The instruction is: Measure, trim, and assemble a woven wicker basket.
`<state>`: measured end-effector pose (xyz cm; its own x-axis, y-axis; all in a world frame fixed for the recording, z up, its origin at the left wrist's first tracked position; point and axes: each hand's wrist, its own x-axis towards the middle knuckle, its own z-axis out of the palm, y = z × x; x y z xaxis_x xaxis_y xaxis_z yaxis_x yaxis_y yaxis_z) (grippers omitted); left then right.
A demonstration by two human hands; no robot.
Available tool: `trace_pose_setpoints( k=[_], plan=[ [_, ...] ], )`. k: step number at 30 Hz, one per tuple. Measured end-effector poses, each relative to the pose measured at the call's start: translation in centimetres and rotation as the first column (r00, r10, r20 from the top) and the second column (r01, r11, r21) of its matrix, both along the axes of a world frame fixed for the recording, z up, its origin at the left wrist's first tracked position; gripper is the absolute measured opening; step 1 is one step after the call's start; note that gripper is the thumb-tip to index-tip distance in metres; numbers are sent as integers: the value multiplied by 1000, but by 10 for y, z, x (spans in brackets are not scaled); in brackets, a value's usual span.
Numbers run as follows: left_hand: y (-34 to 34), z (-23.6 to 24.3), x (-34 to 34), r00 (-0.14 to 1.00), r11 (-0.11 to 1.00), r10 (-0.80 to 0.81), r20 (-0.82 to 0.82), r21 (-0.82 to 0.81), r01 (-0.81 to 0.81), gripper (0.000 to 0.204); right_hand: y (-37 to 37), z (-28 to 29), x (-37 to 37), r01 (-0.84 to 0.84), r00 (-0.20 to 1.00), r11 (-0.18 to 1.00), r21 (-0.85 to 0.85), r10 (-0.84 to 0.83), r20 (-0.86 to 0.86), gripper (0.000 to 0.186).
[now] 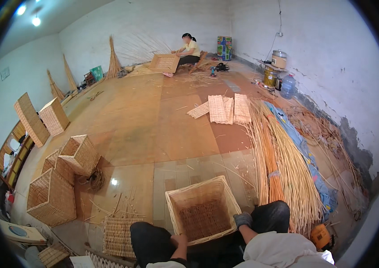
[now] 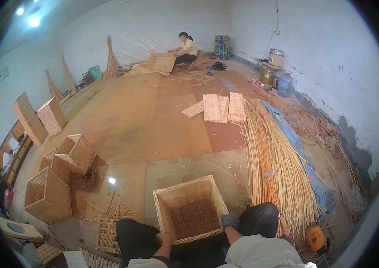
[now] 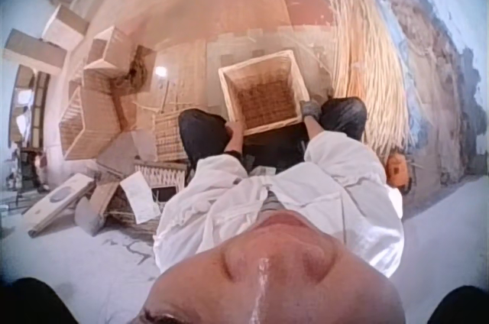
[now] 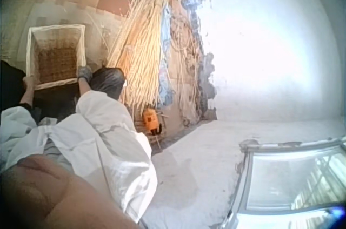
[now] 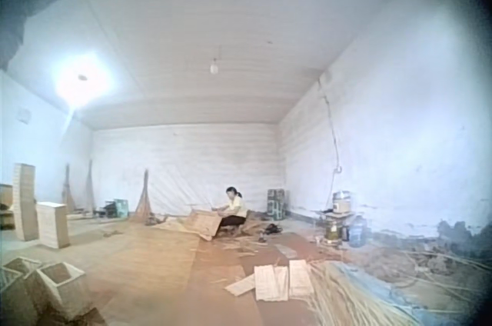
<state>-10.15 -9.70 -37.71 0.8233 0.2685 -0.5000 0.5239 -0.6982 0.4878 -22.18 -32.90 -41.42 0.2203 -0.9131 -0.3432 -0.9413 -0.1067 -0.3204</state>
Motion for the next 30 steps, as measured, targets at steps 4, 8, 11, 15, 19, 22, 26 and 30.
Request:
trace_pose_setpoints(
  k=[4, 8, 11, 15, 19, 22, 26, 30],
  plan=[
    [6, -12, 2, 1000, 999, -29, -1, -39, 29, 29, 4, -1, -1, -3, 1000, 1000, -27, 4, 14, 50],
    [3, -34, 7, 998, 997, 31, 51, -67, -27, 26, 2, -6, -1, -16, 1000, 1000, -20, 15, -5, 50],
    [7, -32, 6, 1000, 997, -16, 25, -69, 18, 25, 1, 5, 0, 5, 1000, 998, 64, -5, 4, 50],
    [3, -1, 1, 999, 999, -20, -28, -37, 19, 29, -1, -2, -1, -6, 999, 1000, -30, 7, 38, 47],
    [7, -44, 10, 999, 998, -31, -16, -49, 31, 34, 1, 6, 1, -20, 1000, 1000, -18, 21, 19, 46],
    [9, -49, 7, 998, 994, -29, 62, -106, 35, 37, 0, 6, -1, -106, 993, 994, -6, 106, -49, 45],
    [6, -26, 4, 997, 998, -57, 53, -33, 59, 33, 3, 16, 0, -68, 996, 997, 45, 70, -52, 45],
    [6, -27, 1, 992, 998, -61, 114, -9, 62, 29, 2, 15, 2, -48, 998, 998, 50, 51, -42, 45]
  ],
)
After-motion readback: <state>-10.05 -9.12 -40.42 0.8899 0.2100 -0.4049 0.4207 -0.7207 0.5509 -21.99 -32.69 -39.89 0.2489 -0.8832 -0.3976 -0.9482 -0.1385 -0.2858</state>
